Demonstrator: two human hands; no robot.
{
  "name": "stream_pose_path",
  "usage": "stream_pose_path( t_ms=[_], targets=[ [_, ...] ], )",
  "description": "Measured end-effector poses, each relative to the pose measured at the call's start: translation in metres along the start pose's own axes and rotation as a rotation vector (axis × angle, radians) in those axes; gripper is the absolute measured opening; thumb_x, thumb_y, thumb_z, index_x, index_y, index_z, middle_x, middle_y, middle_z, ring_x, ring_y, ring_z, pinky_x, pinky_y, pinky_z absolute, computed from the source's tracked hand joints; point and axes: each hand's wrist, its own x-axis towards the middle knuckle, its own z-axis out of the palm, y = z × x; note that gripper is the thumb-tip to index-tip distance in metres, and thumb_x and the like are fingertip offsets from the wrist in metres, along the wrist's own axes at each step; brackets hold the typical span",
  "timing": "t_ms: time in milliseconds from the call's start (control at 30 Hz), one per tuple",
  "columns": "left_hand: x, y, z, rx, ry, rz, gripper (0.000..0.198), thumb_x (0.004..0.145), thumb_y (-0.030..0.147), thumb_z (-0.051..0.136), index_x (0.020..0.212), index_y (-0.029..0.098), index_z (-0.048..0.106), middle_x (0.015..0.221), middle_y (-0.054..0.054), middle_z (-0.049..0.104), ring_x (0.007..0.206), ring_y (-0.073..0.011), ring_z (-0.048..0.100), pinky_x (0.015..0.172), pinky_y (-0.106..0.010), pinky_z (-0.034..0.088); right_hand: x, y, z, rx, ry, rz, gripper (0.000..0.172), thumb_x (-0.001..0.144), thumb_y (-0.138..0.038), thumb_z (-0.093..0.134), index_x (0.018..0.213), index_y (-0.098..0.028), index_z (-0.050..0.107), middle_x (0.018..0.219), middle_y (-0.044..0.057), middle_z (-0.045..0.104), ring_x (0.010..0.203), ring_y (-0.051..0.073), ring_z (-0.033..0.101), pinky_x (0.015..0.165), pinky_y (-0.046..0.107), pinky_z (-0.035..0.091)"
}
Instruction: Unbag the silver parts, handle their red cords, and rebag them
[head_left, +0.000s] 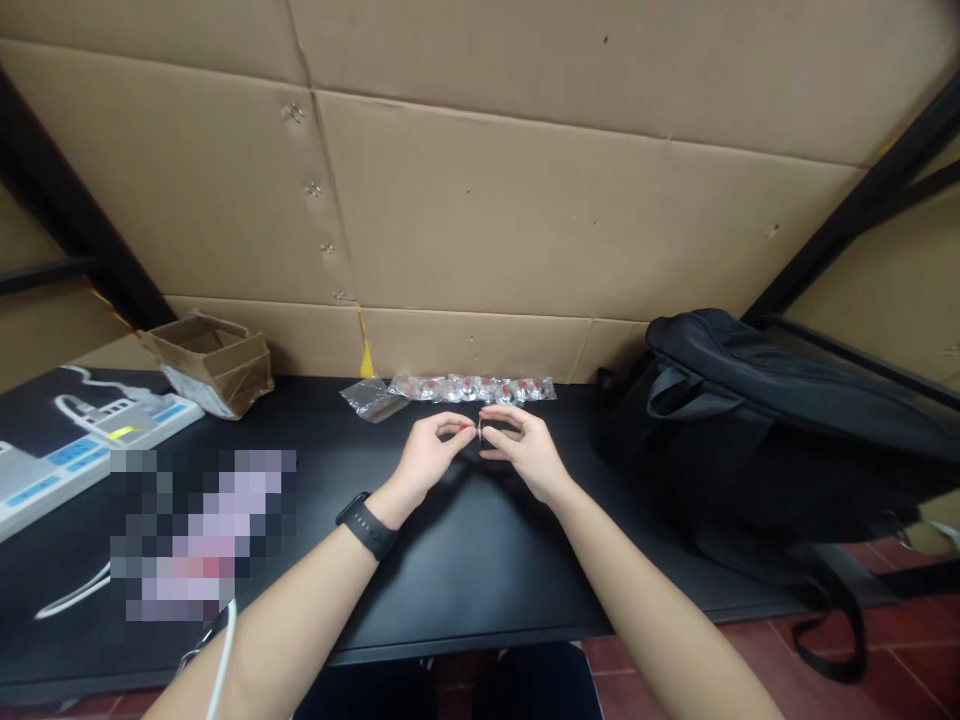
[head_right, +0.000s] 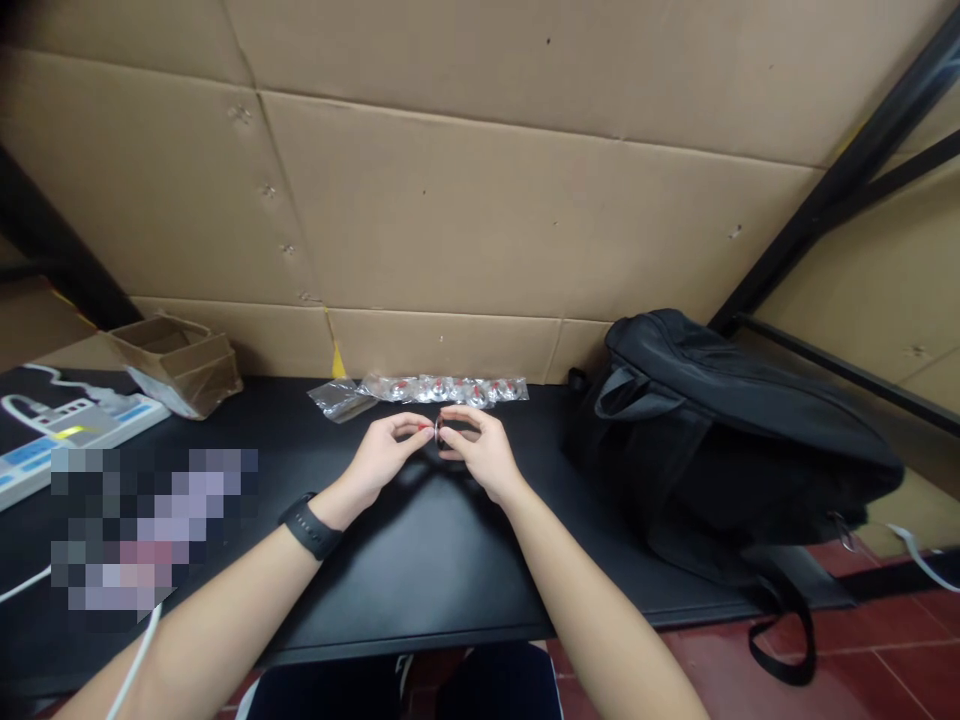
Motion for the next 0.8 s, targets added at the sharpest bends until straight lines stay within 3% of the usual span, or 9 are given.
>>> stream_pose_path(
  t_ms=[67, 167, 333, 400, 533, 600, 700, 800],
  targets=[
    [0.001, -0.005, -0.001, 0.037, -0.014, 0.001, 0.023, 0.078, 0.035, 0.074, 0.092, 0.017, 0.074, 0.098, -0.009, 0.077, 0.095, -0.0229, 0.071, 0.091, -0.036, 0.054, -0.001, 0.0, 0.0, 0.029, -0.011, 0.044, 0.049, 0.076, -0.041, 0.08, 0.121, -0.026, 0.068, 0.122, 0.008, 0.065, 0.104, 0.024, 0.069, 0.082, 0.043, 0.065],
    [0.003, -0.01, -0.003, 0.105, -0.037, 0.017, 0.022, 0.079, 0.036, 0.073, 0.093, 0.018, 0.074, 0.099, -0.009, 0.077, 0.096, -0.0234, 0.072, 0.092, -0.037, 0.054, -0.001, 0.0, 0.001, 0.031, -0.032, 0.074, 0.046, 0.075, -0.041, 0.081, 0.116, -0.023, 0.071, 0.119, 0.008, 0.066, 0.105, 0.024, 0.068, 0.087, 0.043, 0.063],
    [0.006, 0.001, -0.015, 0.294, -0.161, 0.106, 0.022, 0.083, 0.039, 0.069, 0.096, 0.023, 0.075, 0.099, -0.006, 0.078, 0.096, -0.0235, 0.072, 0.094, -0.036, 0.053, 0.001, 0.004, 0.0, -0.099, -0.057, 0.003, 0.054, 0.066, -0.034, 0.087, 0.116, -0.022, 0.071, 0.113, 0.007, 0.069, 0.1, 0.024, 0.07, 0.085, 0.038, 0.061],
    [0.01, 0.008, -0.027, 0.409, -0.159, 0.158, 0.024, 0.087, 0.042, 0.064, 0.102, 0.026, 0.074, 0.103, -0.004, 0.077, 0.099, -0.0232, 0.071, 0.095, -0.036, 0.051, 0.002, 0.006, -0.001, -0.13, -0.054, 0.0, 0.052, 0.068, -0.033, 0.085, 0.117, -0.022, 0.071, 0.113, 0.008, 0.07, 0.099, 0.024, 0.07, 0.082, 0.037, 0.061],
    [0.022, 0.012, -0.069, 0.801, 0.125, 0.216, 0.025, 0.094, 0.033, 0.051, 0.109, 0.026, 0.069, 0.118, -0.006, 0.072, 0.112, -0.0261, 0.064, 0.1, -0.04, 0.045, 0.004, 0.007, -0.004, -0.248, -0.019, -0.028, 0.049, 0.069, -0.031, 0.084, 0.116, -0.022, 0.071, 0.114, 0.008, 0.071, 0.099, 0.023, 0.071, 0.086, 0.038, 0.059],
    [0.027, 0.007, -0.091, 0.975, 0.19, 0.149, 0.027, 0.092, 0.023, 0.049, 0.113, 0.028, 0.067, 0.126, -0.006, 0.069, 0.121, -0.0277, 0.059, 0.101, -0.043, 0.042, 0.004, 0.006, -0.006, -0.285, -0.008, -0.055, 0.05, 0.069, -0.03, 0.084, 0.116, -0.022, 0.071, 0.112, 0.008, 0.072, 0.097, 0.022, 0.071, 0.088, 0.038, 0.059],
    [0.03, -0.004, -0.112, 1.104, 0.142, 0.024, 0.036, 0.085, 0.018, 0.055, 0.119, 0.03, 0.062, 0.131, -0.006, 0.067, 0.123, -0.03, 0.059, 0.099, -0.045, 0.041, 0.005, 0.003, -0.01, -0.305, -0.002, -0.088, 0.049, 0.069, -0.031, 0.084, 0.114, -0.02, 0.07, 0.109, 0.009, 0.073, 0.091, 0.021, 0.072, 0.088, 0.037, 0.058],
    [0.03, -0.011, -0.118, 1.144, 0.037, -0.04, 0.037, 0.082, 0.022, 0.06, 0.119, 0.03, 0.061, 0.127, -0.007, 0.069, 0.12, -0.0325, 0.061, 0.096, -0.046, 0.042, 0.006, 0.001, -0.012, -0.335, -0.006, -0.112, 0.042, 0.07, -0.03, 0.083, 0.108, -0.019, 0.07, 0.109, 0.009, 0.073, 0.09, 0.02, 0.072, 0.086, 0.035, 0.058]
  ],
)
